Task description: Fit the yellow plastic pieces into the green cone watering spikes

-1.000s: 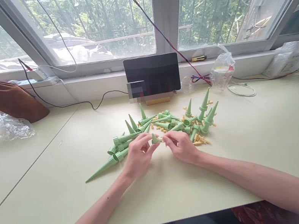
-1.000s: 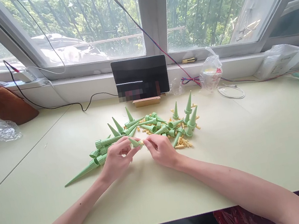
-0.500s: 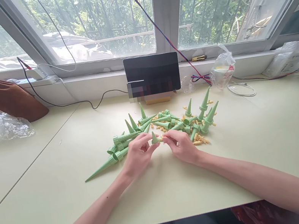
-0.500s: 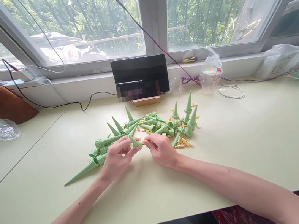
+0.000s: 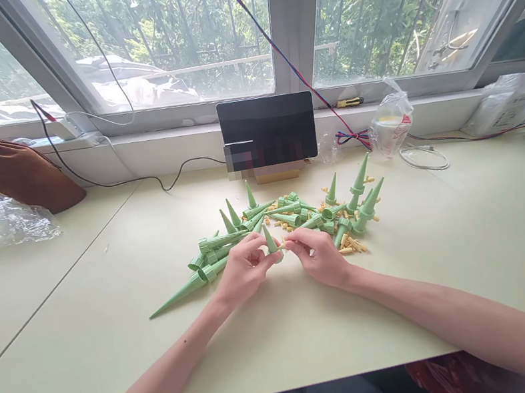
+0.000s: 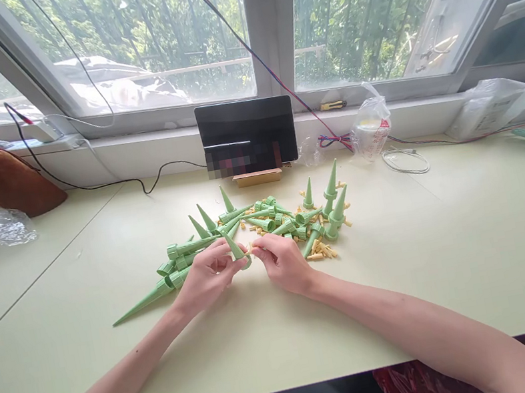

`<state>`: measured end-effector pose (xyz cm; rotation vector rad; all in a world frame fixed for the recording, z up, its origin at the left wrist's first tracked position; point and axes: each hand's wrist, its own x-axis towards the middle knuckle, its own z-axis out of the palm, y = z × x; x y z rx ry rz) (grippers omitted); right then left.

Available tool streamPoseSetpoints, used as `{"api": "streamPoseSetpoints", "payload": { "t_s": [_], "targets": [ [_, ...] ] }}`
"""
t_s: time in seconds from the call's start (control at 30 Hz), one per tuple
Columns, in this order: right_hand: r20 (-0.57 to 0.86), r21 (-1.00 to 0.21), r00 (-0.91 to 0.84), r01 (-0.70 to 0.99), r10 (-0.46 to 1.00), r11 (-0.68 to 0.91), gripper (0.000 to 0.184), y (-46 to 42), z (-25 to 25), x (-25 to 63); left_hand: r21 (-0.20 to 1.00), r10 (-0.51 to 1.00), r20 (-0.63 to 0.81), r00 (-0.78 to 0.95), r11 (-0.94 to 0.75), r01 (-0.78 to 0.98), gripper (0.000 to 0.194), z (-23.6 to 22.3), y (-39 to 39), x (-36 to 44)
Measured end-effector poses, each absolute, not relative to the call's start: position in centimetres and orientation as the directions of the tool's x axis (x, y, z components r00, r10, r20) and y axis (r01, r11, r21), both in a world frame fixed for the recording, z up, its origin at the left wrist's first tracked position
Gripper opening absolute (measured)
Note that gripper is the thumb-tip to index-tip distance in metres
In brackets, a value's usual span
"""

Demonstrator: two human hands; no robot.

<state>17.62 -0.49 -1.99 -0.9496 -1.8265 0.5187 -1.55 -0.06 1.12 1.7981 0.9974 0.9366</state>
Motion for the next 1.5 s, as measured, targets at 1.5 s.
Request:
{"api": "streamPoseSetpoints", "payload": {
  "t_s": [1.5],
  "targets": [
    [0.545, -0.743, -0.185, 0.346, 0.818, 0.573, 0.021, -0.94, -2.13, 17.24, 0.937, 0.942, 0.004, 0.335, -0.121, 0.328, 0.033, 2.09, -0.28, -1.48]
  ]
}}
